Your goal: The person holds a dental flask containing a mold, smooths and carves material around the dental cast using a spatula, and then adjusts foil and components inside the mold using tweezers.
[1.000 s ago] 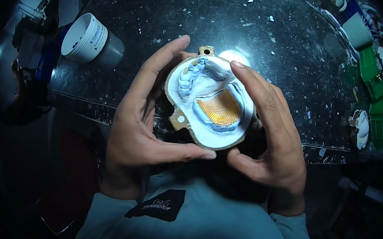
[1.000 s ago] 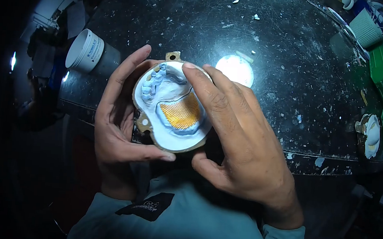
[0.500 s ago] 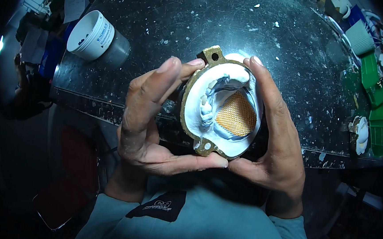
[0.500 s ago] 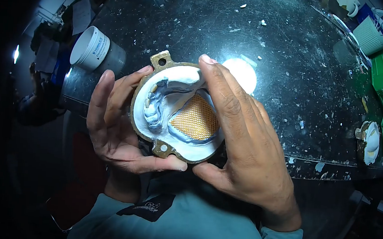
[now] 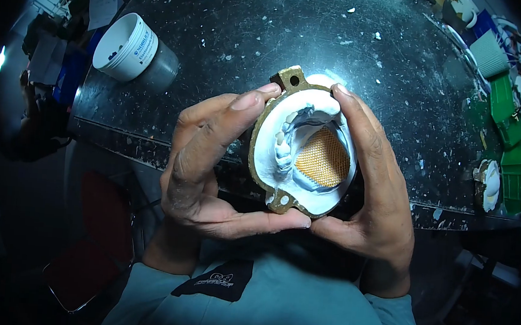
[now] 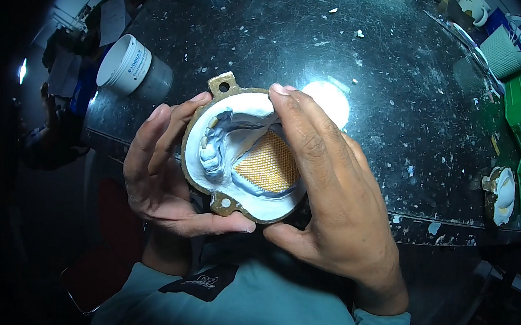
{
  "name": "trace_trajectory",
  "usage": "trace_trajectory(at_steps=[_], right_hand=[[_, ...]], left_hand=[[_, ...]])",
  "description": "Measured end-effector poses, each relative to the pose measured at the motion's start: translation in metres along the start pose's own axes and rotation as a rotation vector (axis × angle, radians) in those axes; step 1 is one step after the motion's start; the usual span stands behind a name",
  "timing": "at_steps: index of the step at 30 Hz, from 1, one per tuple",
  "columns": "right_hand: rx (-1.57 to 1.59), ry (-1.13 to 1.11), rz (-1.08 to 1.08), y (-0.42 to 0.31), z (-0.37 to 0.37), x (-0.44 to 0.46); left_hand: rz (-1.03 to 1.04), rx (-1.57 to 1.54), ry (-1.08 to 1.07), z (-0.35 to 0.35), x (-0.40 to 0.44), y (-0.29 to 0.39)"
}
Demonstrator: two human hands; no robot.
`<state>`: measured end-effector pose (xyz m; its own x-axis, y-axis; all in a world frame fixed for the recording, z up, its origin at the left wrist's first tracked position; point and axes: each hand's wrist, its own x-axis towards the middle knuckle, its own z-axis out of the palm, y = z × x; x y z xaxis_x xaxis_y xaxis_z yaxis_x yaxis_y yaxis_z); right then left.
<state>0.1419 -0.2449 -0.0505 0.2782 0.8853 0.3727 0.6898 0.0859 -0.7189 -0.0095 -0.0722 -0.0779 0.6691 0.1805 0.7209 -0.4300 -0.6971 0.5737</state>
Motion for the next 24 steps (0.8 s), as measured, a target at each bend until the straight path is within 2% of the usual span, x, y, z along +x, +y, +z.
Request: trace_trajectory(at_steps=[4, 7, 9, 14, 18, 21, 23, 24], right_hand=[[0.093, 0.055, -0.043, 0.002, 0.004, -0.001], [0.189, 0.134, -0.205, 0.013, 0.016, -0.001], [0.154, 0.131, -0.213, 0.012, 0.014, -0.001], [0.05, 0.094, -0.2, 0.009, 0.012, -0.001], [0.02, 0.083, -0.181, 0.002, 0.012, -0.001], [-0.004, 0.073, -0.165, -0.001, 0.011, 0.0], [-0.012, 0.07, -0.149, -0.003, 0.011, 0.001], [-0.01, 0.073, -0.15, -0.003, 0.011, 0.001]], left_hand=[[0.0, 0.01, 0.02, 0.002, 0.0, 0.001], [0.005, 0.046, 0.003, 0.001, 0.003, 0.003], [0.017, 0.089, -0.031, -0.002, 0.007, 0.007], [0.217, 0.161, 0.011, 0.001, 0.007, -0.006], [0.183, 0.277, -0.076, -0.016, -0.002, -0.009], [0.269, 0.221, -0.039, -0.014, 0.0, -0.019], [0.244, 0.231, -0.076, -0.01, 0.009, -0.012], [0.167, 0.281, -0.136, -0.01, 0.023, 0.008]])
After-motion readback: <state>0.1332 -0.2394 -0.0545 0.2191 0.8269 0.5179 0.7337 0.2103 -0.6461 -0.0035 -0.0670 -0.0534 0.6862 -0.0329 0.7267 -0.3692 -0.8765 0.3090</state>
